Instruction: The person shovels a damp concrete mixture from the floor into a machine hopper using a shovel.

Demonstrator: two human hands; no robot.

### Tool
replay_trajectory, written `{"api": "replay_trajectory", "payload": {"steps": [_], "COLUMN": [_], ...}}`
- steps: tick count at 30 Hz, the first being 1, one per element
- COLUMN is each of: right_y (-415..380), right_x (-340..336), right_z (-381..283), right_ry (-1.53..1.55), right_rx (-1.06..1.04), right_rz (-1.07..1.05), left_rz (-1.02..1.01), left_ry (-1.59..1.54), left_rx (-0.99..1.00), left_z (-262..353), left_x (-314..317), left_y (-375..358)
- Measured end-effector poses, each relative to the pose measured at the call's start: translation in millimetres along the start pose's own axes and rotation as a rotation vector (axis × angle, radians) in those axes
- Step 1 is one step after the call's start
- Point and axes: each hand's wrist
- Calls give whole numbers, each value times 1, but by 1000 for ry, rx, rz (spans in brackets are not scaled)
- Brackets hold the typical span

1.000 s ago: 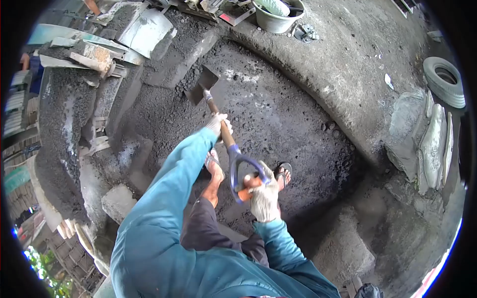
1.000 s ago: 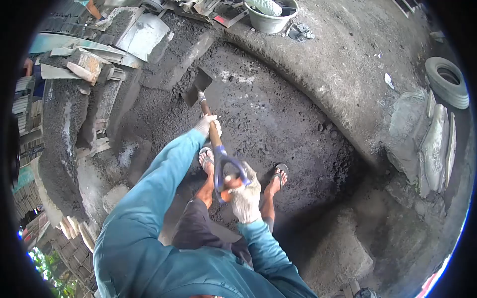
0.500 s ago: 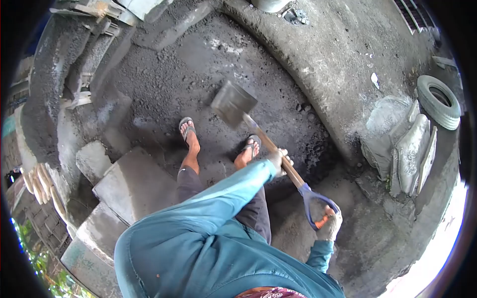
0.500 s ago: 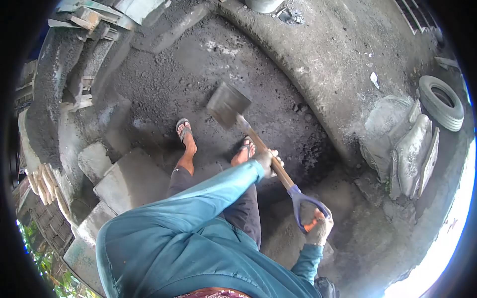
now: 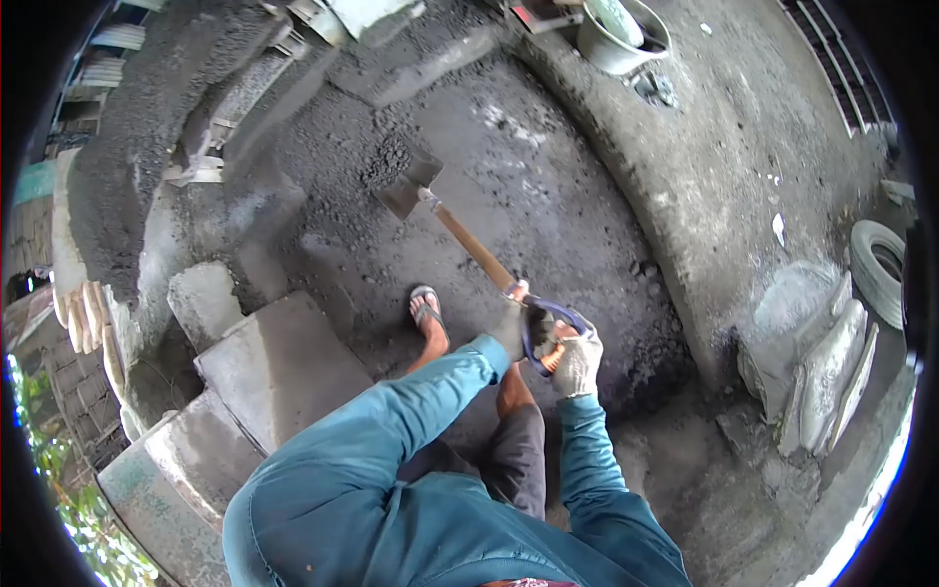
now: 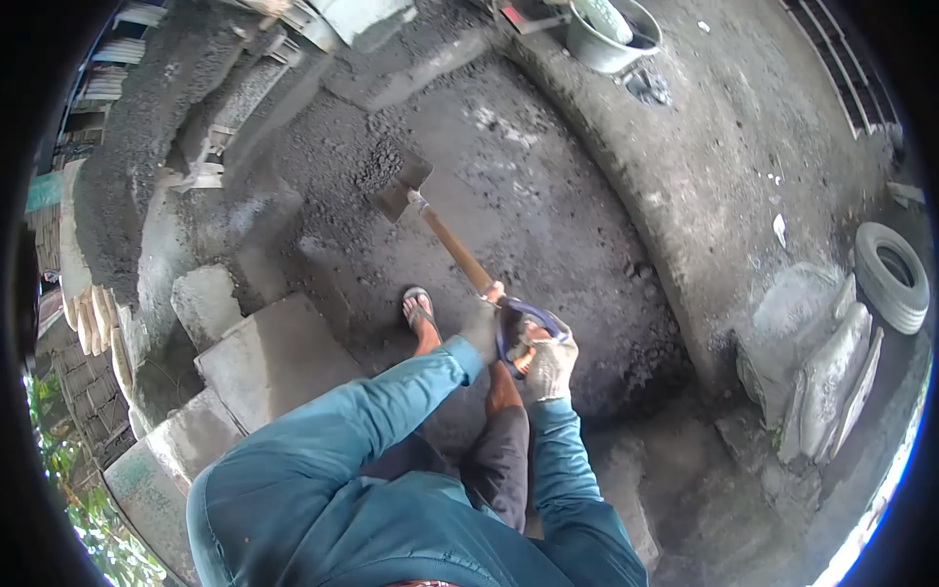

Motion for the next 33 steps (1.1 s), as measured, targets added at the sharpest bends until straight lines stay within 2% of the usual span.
{"api": "replay_trajectory", "payload": {"steps": [2,4,5,6,7,9,10,12,13,14,15,17,19,20,22,24,26,27,28,30,31,32,33], "right_y": [-28,-45,-37,-24,-2,45,75,131,157,178,178,156,143,146,129,91,51,37,24,3,-7,-3,-8], "right_x": [73,150,187,226,264,321,322,279,245,221,209,192,169,157,133,106,80,67,55,40,41,29,12], "right_z": [-23,-26,-15,0,23,72,106,182,219,248,245,232,232,250,259,242,232,226,220,206,189,200,205], "right_ry": [81,196,284,376,374,361,320,202,196,317,262,178,96,186,129,6,357,338,321,332,197,185,222], "right_rx": [122,197,173,151,147,139,150,230,319,520,480,408,322,355,305,224,350,354,360,411,389,378,344], "right_rz": [-219,-246,-311,-373,-337,-257,-225,-208,-241,-324,-355,-373,-359,-444,-404,-307,-348,-324,-293,-75,123,290,322], "left_rz": [81,83,241,87,84,-180,112,295,303,313,267,285,421,423,420,217,276,236,314,409,308,320,306], "left_ry": [102,337,664,638,663,462,530,1105,1428,1762,1325,938,1025,948,798,398,297,161,118,183,249,296,285], "left_rx": [14,27,276,257,203,-51,82,323,251,186,103,35,72,79,85,115,234,260,252,259,204,187,253], "left_z": [81,141,189,229,277,364,360,342,324,313,301,283,257,248,236,231,222,224,222,208,194,174,149], "left_x": [17,-45,23,-34,-35,-94,-72,-183,-171,-156,-183,-211,-204,-200,-198,-247,-182,-193,-197,-203,-208,-207,-213], "left_y": [-26,9,-36,9,9,56,41,96,61,28,17,1,-17,-9,21,92,90,115,132,147,149,147,146]}}
Point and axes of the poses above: each hand's wrist, its own y-axis towards the middle knuckle, its own x-axis out of the palm, z = x × y, and after that the axes turned 11 degrees about x, right-handed
